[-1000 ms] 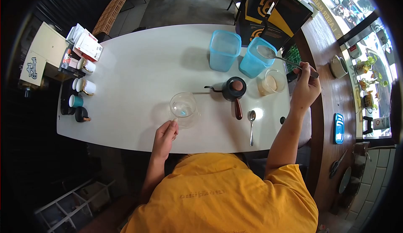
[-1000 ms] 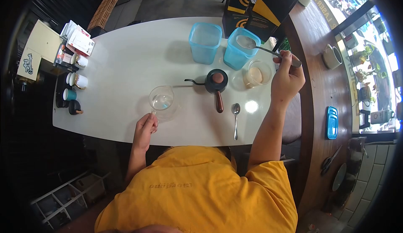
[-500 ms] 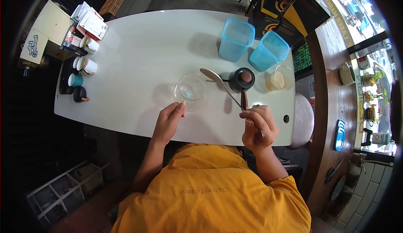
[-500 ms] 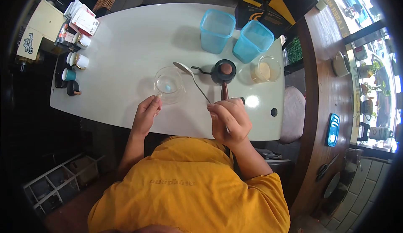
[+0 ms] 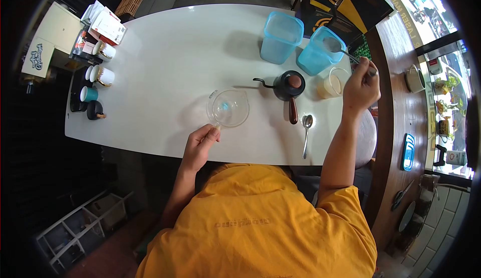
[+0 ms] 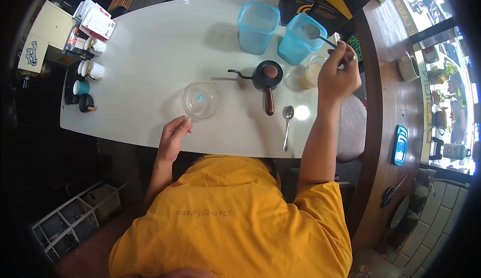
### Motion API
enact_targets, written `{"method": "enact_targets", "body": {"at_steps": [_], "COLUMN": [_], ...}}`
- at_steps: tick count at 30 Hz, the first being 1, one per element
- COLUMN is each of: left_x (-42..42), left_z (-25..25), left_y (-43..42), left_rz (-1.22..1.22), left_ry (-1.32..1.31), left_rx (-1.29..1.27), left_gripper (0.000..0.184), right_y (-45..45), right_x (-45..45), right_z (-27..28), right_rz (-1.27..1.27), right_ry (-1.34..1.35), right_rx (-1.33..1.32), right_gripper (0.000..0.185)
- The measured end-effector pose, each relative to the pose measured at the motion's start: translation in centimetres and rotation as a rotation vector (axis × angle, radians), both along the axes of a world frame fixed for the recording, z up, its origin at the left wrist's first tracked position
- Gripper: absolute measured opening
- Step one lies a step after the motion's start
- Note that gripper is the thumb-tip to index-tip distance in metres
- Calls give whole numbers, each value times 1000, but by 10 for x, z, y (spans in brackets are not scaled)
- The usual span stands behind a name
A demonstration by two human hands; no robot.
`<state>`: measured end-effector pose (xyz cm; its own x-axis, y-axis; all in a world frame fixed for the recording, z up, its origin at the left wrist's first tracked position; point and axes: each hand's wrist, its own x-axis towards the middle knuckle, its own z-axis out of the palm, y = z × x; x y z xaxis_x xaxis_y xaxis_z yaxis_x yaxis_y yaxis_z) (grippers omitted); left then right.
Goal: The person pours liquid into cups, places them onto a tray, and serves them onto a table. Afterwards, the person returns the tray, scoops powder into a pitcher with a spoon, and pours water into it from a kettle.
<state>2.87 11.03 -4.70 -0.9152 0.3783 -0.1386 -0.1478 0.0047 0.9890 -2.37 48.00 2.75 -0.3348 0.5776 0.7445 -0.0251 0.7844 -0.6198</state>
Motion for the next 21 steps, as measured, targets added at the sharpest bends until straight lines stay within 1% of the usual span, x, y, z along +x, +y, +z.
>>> {"method": "enact_targets", "body": {"at_steps": [1, 3, 5, 7, 8, 15, 21], "left_x": [0, 1, 2, 3, 4, 5, 4], "left_z": [0, -1, 0, 1, 1, -4, -8], "left_y": [0, 0, 0, 0, -2, -4, -7], "left_rz": [-2, -6, -14, -12, -17, -29, -37], "left_ry": [13, 22, 31, 17, 19, -14, -31], "left_rx": [3, 9, 14, 41, 40, 11, -6], "left_gripper": [30, 30, 30, 31, 31, 31, 30], "right_y": [4, 10, 5, 9, 9, 1, 8], "right_x": [-8, -19, -25, -34, -38, -42, -46], "right_z": [-7, -17, -16, -26, -28, -22, -23], "right_rz": [-2, 0, 3, 7, -5, 14, 18], "right_ry": [3, -172, -209, -357, -385, -399, -360], "right_rx": [0, 16, -12, -47, -43, -13, 23], "right_gripper": [20, 19, 21, 24, 26, 25, 26]}}
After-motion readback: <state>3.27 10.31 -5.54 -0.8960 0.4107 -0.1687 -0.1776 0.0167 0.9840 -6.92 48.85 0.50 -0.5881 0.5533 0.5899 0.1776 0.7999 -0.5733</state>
